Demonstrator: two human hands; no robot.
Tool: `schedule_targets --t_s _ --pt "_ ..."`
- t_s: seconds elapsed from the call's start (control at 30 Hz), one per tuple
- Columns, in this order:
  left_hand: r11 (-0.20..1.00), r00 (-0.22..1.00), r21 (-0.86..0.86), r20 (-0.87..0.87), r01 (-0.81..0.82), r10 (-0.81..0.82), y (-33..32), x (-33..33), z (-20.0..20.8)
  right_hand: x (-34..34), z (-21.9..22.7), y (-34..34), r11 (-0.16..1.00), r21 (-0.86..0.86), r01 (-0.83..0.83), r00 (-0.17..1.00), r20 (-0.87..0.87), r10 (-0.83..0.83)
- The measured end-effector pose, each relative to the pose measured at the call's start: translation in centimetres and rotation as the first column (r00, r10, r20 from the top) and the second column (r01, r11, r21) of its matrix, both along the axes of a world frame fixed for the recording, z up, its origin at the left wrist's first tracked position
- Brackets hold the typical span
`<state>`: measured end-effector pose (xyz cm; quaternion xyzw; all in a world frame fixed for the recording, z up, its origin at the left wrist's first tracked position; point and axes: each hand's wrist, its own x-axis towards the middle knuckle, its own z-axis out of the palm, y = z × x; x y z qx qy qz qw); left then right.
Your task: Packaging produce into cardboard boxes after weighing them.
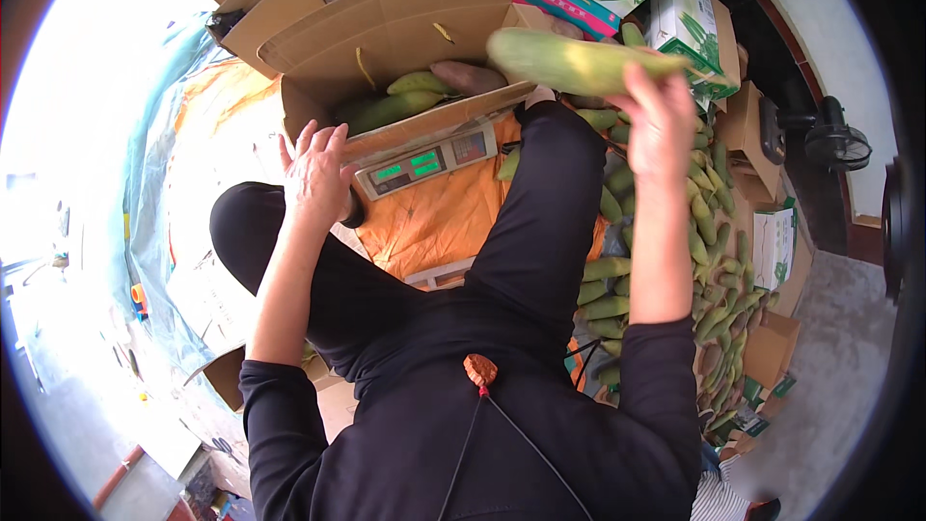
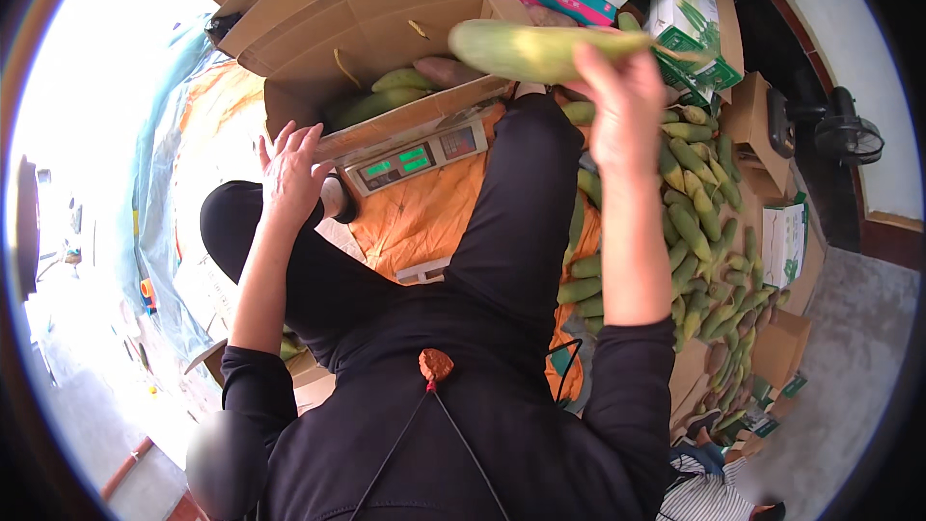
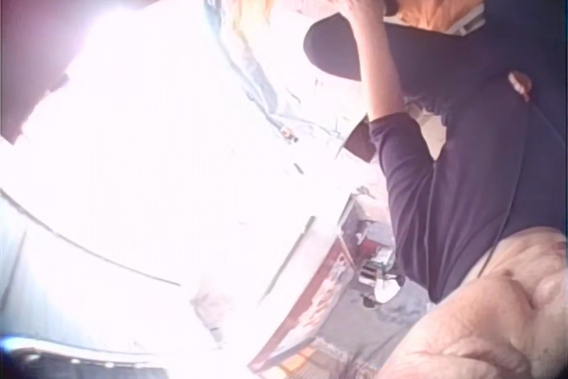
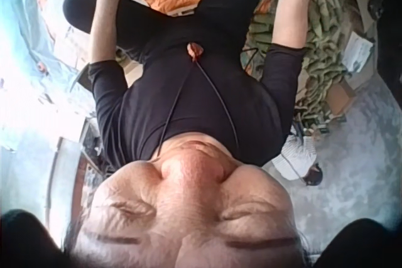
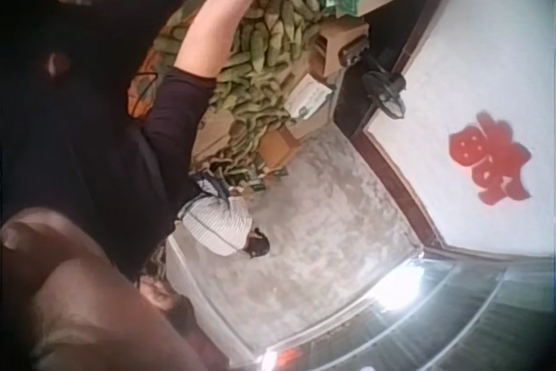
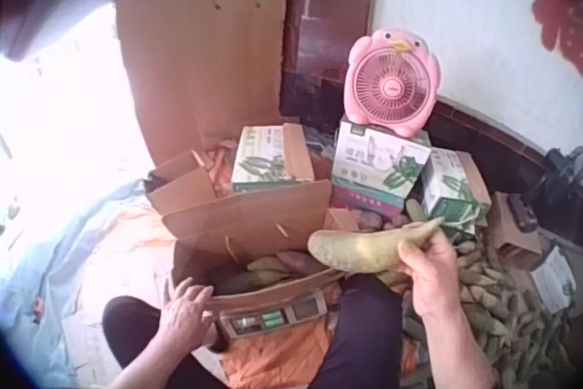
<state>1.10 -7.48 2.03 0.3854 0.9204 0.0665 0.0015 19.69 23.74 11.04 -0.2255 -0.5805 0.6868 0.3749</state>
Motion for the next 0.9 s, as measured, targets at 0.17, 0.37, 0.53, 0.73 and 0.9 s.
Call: schedule_targets --t_s 0.17,0.37,0.53,0.73,0.9 --pt "1.0 1.0 0.018 0.006 0.004 -0.004 -0.1 0.0 0.1 -9.6 -3.4 -4.9 0.939 -0.247 -0.237 0.96 0.089 0.266" --pt "0.999 1.0 0.047 0.006 0.026 -0.026 -0.1 -0.4 -0.5 -12.1 -7.0 -6.0 0.856 -0.449 -0.255 0.864 0.292 0.41" --pt "0.999 1.0 0.036 -0.014 -0.001 0.002 -0.1 -0.9 -0.8 -7.0 -4.0 -2.8 0.901 -0.164 -0.401 0.832 0.346 0.433" --pt "0.998 0.999 0.057 -0.044 0.028 -0.026 0.2 -0.8 -0.7 1.5 -3.4 1.4 0.995 -0.053 -0.083 0.943 0.319 0.096" --pt "0.997 0.998 0.063 -0.059 0.04 -0.036 1.0 -0.7 -0.4 8.4 -10.0 3.6 0.991 0.024 0.13 0.809 0.576 -0.12"
